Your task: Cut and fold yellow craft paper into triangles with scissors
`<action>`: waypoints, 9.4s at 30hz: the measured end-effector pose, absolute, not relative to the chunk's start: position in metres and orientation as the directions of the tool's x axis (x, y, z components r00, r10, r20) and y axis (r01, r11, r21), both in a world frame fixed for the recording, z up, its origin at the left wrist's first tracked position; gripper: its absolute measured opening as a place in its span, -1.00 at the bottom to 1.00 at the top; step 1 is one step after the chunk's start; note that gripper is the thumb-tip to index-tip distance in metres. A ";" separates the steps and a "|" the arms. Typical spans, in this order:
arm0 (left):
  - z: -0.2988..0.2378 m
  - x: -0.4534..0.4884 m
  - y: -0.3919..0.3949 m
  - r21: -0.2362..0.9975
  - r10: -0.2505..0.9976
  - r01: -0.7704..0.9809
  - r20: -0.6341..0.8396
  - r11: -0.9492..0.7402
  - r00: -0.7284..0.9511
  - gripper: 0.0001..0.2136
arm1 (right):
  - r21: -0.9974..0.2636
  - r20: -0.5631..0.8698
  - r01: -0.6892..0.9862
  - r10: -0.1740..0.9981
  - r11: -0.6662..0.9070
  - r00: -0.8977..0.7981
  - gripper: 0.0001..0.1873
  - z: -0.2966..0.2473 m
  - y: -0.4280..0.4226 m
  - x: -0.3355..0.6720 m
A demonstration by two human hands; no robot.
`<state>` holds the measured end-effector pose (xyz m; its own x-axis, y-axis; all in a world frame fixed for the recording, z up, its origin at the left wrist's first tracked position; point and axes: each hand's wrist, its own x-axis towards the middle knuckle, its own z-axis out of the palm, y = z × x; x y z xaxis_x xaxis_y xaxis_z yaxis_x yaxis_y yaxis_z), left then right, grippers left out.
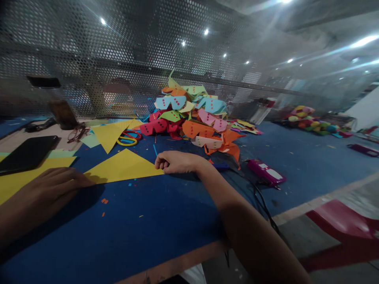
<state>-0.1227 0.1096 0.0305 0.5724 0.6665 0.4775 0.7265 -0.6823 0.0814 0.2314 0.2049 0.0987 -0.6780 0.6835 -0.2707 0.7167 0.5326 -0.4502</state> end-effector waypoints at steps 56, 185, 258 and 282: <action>0.034 -0.124 0.117 0.352 0.815 0.749 0.393 -0.561 0.426 -0.80 | -0.479 0.273 0.523 0.686 0.705 -0.674 -0.95 0.038 0.178 0.131; 0.035 -0.123 0.115 0.397 0.865 0.782 0.360 -0.481 0.349 -0.82 | -0.504 0.276 0.504 0.684 0.701 -0.676 -0.87 0.039 0.178 0.132; 0.030 -0.122 0.113 0.171 0.755 0.782 0.445 -0.599 0.481 -0.75 | -0.304 0.216 0.485 0.555 0.820 -0.803 -0.88 0.056 0.169 0.136; 0.031 -0.124 0.118 0.317 0.856 0.824 0.389 -0.471 0.340 -0.69 | -0.445 0.147 0.569 0.684 0.691 -0.715 -0.82 0.054 0.176 0.137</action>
<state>-0.1244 0.1175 0.0311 0.3400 0.8564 0.3885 0.8235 -0.4706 0.3167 0.1367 0.1761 0.0544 -0.7148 0.6837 0.1469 0.5694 0.6910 -0.4454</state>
